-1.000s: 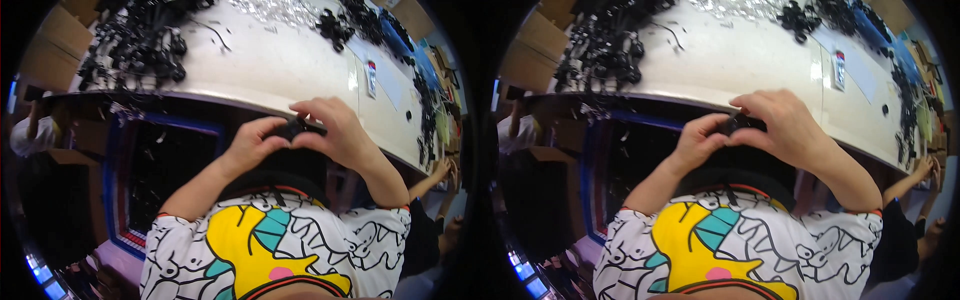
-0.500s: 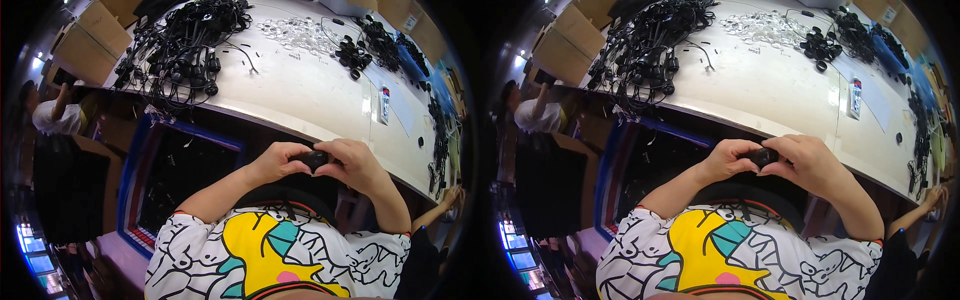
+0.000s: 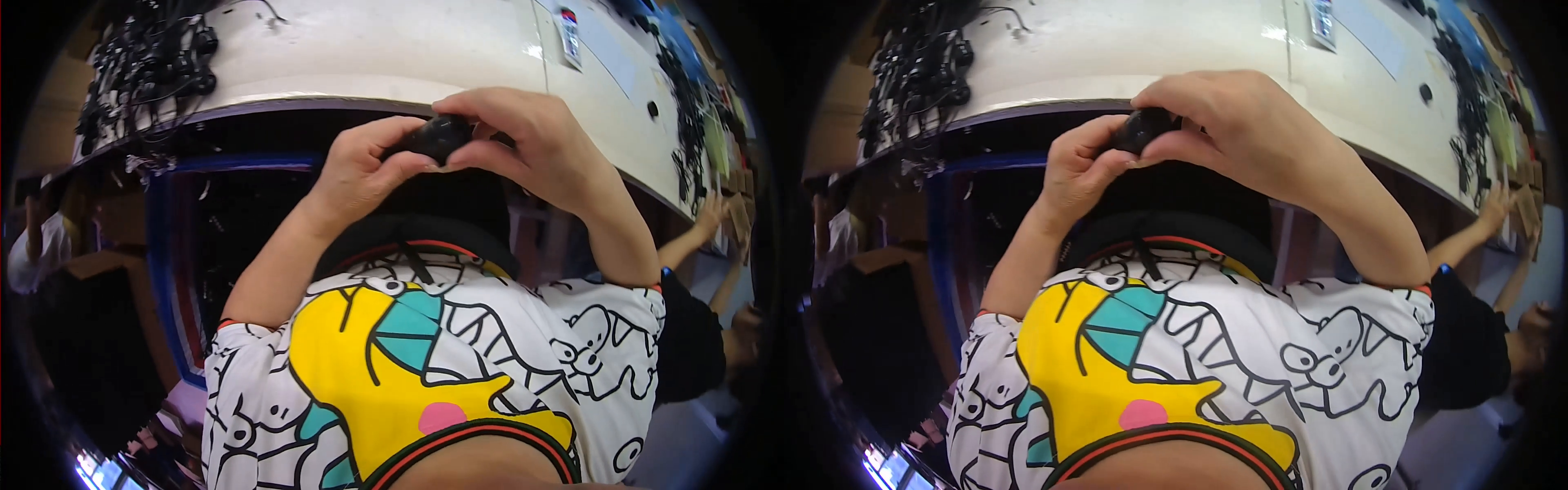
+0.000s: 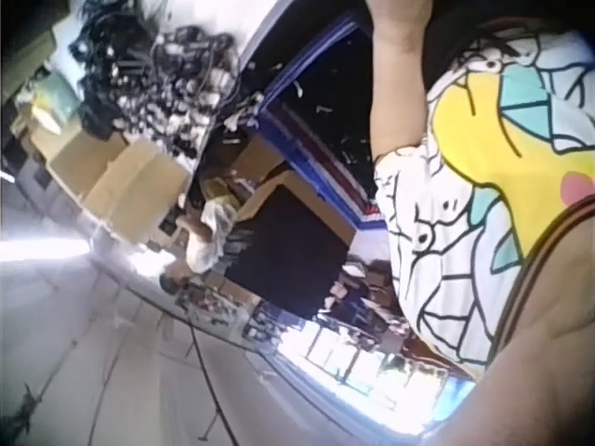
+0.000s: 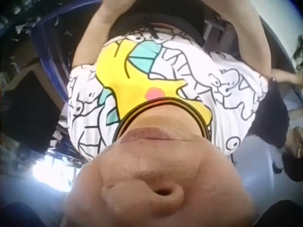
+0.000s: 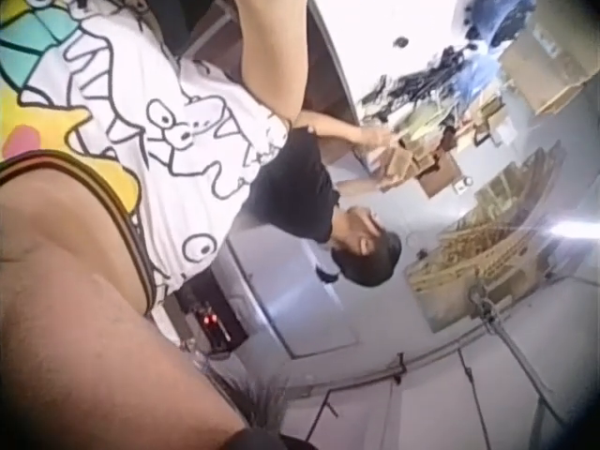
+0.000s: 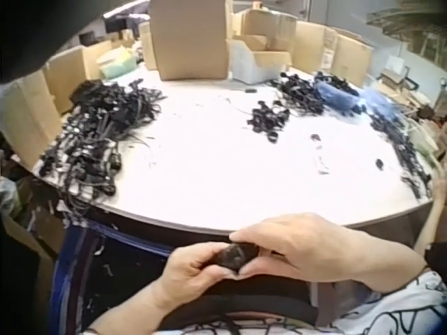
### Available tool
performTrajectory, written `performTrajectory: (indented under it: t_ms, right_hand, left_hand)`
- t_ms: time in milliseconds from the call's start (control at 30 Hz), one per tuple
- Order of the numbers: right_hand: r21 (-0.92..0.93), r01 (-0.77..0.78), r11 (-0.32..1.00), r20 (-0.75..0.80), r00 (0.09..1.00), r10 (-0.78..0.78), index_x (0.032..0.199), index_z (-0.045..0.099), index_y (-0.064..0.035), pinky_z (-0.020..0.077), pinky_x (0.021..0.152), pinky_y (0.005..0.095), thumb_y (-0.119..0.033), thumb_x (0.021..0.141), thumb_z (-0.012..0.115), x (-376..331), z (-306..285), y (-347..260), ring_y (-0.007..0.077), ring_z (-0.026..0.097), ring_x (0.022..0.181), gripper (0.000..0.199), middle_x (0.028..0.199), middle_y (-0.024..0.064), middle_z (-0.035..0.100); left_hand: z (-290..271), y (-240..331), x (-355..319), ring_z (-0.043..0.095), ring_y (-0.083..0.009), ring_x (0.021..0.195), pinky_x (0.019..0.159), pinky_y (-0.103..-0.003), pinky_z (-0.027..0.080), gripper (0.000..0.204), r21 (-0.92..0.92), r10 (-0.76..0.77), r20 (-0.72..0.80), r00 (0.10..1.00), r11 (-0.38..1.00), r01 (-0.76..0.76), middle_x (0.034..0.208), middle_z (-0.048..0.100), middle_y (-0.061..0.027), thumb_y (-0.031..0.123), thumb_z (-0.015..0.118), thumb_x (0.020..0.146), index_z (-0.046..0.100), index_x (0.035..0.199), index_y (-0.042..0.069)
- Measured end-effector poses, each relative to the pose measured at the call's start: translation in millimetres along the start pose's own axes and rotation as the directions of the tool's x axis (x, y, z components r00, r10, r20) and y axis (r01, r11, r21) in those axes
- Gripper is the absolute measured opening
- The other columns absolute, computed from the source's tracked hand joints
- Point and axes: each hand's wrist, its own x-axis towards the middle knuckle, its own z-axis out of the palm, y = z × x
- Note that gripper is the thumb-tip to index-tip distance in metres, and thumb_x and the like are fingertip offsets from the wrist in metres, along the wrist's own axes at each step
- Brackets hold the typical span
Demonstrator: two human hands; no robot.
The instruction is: The person assembles small electronic components by applying glue from a glue dispenser to a plastic housing, then inserting electronic parts and wires into the housing by hand.
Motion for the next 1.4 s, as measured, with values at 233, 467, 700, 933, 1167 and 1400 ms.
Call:
performTrajectory:
  t_ms: [233,467,700,933,1167,1400]
  right_hand:
    - [0.008,-0.202,0.979,-0.006,0.979,0.202,0.081,0.056,-0.0005,0.0430,0.049,0.0268,-0.021,0.073,0.066,-4,2,-9,0.0202,0.056,0.052,0.024,0.060,0.0112,0.056]
    - [0.106,-0.292,0.951,-0.120,0.945,0.303,0.078,0.057,0.0010,0.0407,0.046,0.0227,-0.017,0.076,0.063,2,14,-33,0.0110,0.051,0.048,0.019,0.054,0.0067,0.053]
    - [0.604,-0.433,0.669,0.094,0.873,0.479,0.097,0.052,-0.0005,0.0454,0.063,0.0218,-0.012,0.079,0.055,-2,10,-26,0.0099,0.055,0.071,0.022,0.083,0.0062,0.058]
    - [0.620,-0.521,0.587,0.393,0.854,0.342,0.082,0.056,-0.0042,0.0421,0.056,0.0232,-0.029,0.084,0.054,-38,45,-27,0.0106,0.053,0.061,0.025,0.067,0.0049,0.057]
    - [0.597,-0.366,0.714,-0.123,0.837,0.533,0.087,0.057,-0.0010,0.0292,0.038,0.0162,-0.023,0.087,0.043,-63,-120,-67,0.0026,0.044,0.051,0.026,0.064,0.0014,0.050]
    - [0.474,-0.105,0.875,-0.503,0.783,0.366,0.073,0.054,-0.0040,0.0303,0.032,0.0214,-0.025,0.084,0.047,-61,-330,-54,0.0074,0.034,0.036,0.025,0.056,0.0031,0.049]
  left_hand:
    - [5,-4,3,0.058,-0.0187,0.067,0.062,-0.025,0.045,0.025,0.276,0.143,-0.001,0.990,0.951,-0.137,0.076,0.060,-0.0116,0.016,0.066,0.072,0.058,0.091,0.002]
    - [3,11,-7,0.056,-0.0269,0.065,0.059,-0.029,0.045,0.028,0.195,0.083,-0.092,0.992,0.979,-0.064,0.075,0.058,-0.0144,0.023,0.066,0.071,0.058,0.088,0.002]
    - [13,29,-6,0.058,-0.0156,0.072,0.063,-0.026,0.046,0.026,0.382,0.157,-0.230,0.961,0.922,-0.059,0.083,0.061,-0.0085,0.018,0.063,0.075,0.057,0.095,0.001]
    - [-17,55,18,0.037,-0.0075,0.060,0.051,-0.018,0.033,0.047,-0.881,0.131,-0.177,0.975,0.421,-0.217,0.073,0.040,0.0003,0.040,0.047,0.084,0.041,0.113,0.004]
    - [8,62,25,0.049,-0.0140,0.090,0.078,-0.026,0.041,0.051,-0.601,-0.085,-0.208,0.974,0.797,-0.058,0.107,0.049,-0.0067,0.041,0.037,0.090,0.031,0.127,0.007]
    - [9,45,22,0.047,-0.0109,0.073,0.067,-0.022,0.040,0.039,-0.584,-0.134,-0.119,0.984,0.811,0.039,0.091,0.050,-0.0043,0.028,0.036,0.092,0.037,0.121,0.001]
